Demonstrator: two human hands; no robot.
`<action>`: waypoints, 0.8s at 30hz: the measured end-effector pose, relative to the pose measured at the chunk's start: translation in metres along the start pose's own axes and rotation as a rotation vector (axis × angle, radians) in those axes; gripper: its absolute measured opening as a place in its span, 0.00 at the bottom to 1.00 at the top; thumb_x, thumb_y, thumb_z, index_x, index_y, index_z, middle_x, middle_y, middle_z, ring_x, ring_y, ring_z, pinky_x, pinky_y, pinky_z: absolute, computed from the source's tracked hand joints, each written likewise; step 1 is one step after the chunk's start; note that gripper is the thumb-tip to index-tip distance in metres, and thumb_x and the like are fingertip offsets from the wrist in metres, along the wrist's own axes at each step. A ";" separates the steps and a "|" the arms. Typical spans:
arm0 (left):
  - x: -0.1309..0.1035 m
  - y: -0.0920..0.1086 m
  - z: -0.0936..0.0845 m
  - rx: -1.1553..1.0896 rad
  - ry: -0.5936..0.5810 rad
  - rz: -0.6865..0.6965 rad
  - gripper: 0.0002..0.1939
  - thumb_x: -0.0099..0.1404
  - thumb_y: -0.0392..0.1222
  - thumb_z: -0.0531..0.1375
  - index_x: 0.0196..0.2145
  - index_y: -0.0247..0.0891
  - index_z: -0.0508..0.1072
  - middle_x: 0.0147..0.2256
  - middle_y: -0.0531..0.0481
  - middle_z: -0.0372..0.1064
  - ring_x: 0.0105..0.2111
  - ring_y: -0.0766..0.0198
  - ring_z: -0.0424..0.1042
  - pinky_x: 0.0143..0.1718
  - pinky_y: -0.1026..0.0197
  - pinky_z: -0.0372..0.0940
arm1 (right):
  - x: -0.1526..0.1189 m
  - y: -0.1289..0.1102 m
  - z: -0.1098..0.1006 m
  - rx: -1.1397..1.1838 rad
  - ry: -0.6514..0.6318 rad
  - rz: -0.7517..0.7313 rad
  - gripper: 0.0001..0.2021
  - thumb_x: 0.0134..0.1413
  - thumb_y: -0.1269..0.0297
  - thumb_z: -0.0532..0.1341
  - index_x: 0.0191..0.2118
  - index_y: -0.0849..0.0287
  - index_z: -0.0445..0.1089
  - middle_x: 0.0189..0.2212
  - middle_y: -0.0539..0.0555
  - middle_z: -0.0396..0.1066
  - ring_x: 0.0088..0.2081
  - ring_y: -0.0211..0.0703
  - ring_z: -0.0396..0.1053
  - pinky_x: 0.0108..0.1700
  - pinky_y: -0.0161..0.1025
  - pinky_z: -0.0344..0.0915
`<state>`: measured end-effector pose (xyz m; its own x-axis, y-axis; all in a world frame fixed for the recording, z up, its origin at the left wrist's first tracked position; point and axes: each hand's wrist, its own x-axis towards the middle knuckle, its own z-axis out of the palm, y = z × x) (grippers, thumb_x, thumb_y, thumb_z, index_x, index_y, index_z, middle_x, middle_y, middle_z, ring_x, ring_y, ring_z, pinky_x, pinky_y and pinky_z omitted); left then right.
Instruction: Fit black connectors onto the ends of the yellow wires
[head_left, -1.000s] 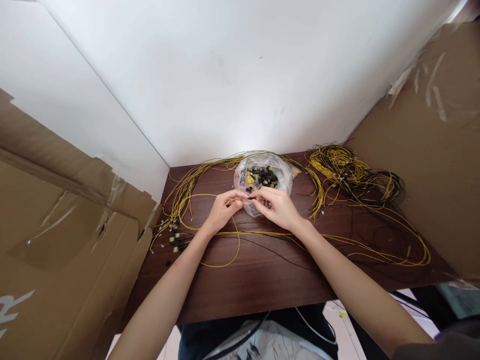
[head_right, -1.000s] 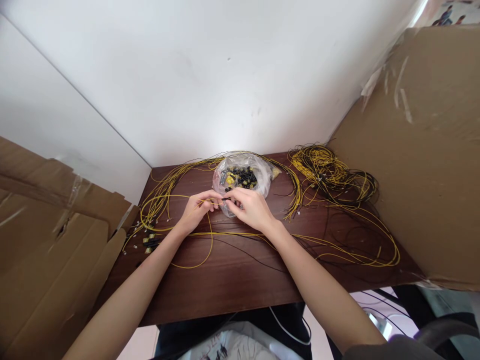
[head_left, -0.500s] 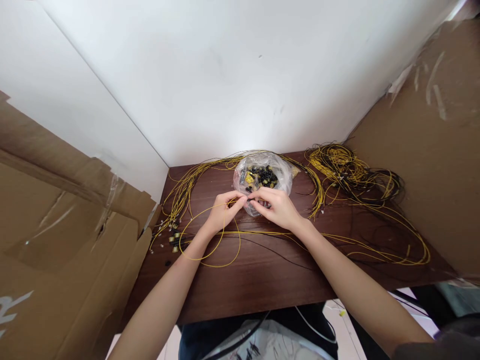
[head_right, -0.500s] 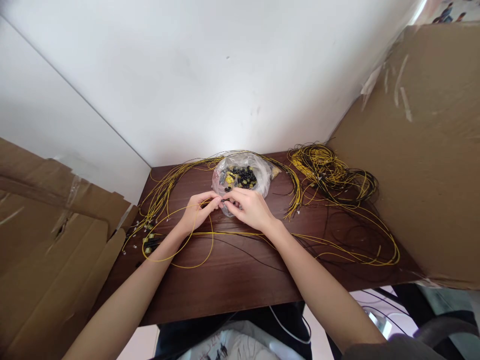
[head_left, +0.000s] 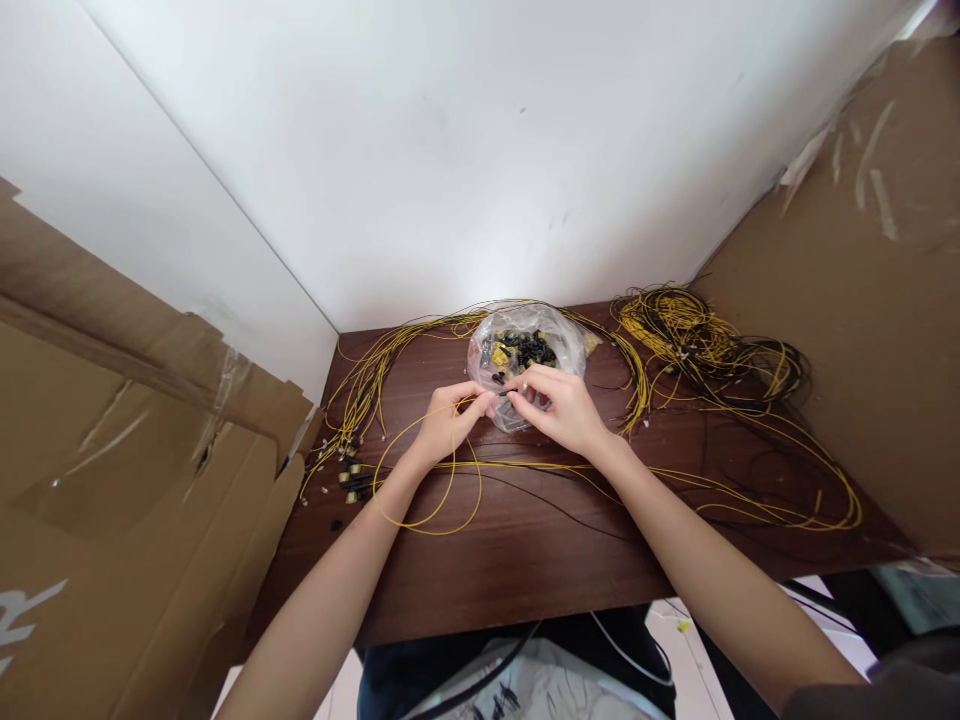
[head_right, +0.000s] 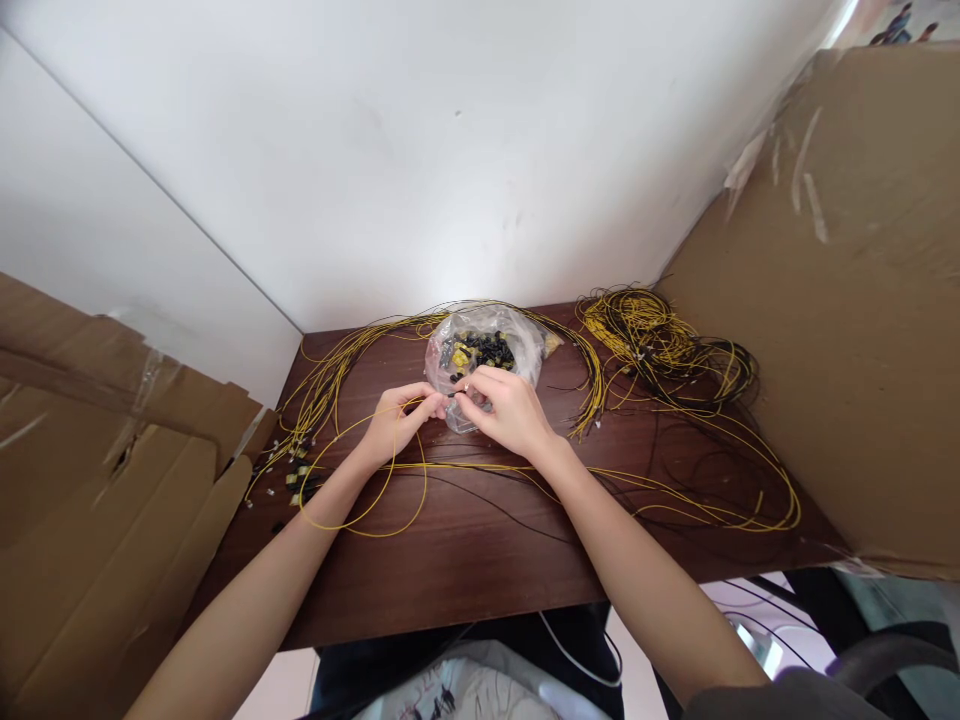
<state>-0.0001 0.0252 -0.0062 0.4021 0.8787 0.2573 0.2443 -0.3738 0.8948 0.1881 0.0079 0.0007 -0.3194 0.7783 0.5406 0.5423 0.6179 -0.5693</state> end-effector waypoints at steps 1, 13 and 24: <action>0.000 0.000 0.000 -0.004 0.001 -0.004 0.14 0.63 0.42 0.55 0.23 0.34 0.72 0.24 0.49 0.70 0.27 0.65 0.68 0.32 0.64 0.61 | 0.000 0.000 0.000 0.012 0.015 0.014 0.07 0.56 0.67 0.56 0.37 0.60 0.71 0.28 0.53 0.69 0.29 0.38 0.65 0.31 0.35 0.62; 0.000 0.000 0.001 -0.025 0.011 -0.018 0.14 0.63 0.43 0.56 0.25 0.33 0.72 0.24 0.49 0.70 0.26 0.66 0.67 0.32 0.65 0.62 | 0.004 0.001 -0.002 0.296 0.135 0.120 0.06 0.53 0.65 0.60 0.36 0.59 0.71 0.34 0.54 0.72 0.32 0.39 0.68 0.32 0.36 0.67; 0.000 -0.001 0.001 -0.036 0.010 -0.034 0.14 0.63 0.43 0.55 0.26 0.32 0.73 0.24 0.49 0.70 0.27 0.66 0.68 0.32 0.65 0.63 | 0.004 0.002 0.001 0.330 0.140 0.140 0.06 0.54 0.67 0.59 0.37 0.57 0.72 0.33 0.53 0.70 0.34 0.40 0.67 0.33 0.36 0.65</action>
<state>0.0004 0.0251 -0.0074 0.3850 0.8937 0.2302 0.2258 -0.3330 0.9155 0.1871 0.0126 0.0008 -0.1380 0.8491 0.5098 0.2870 0.5269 -0.8000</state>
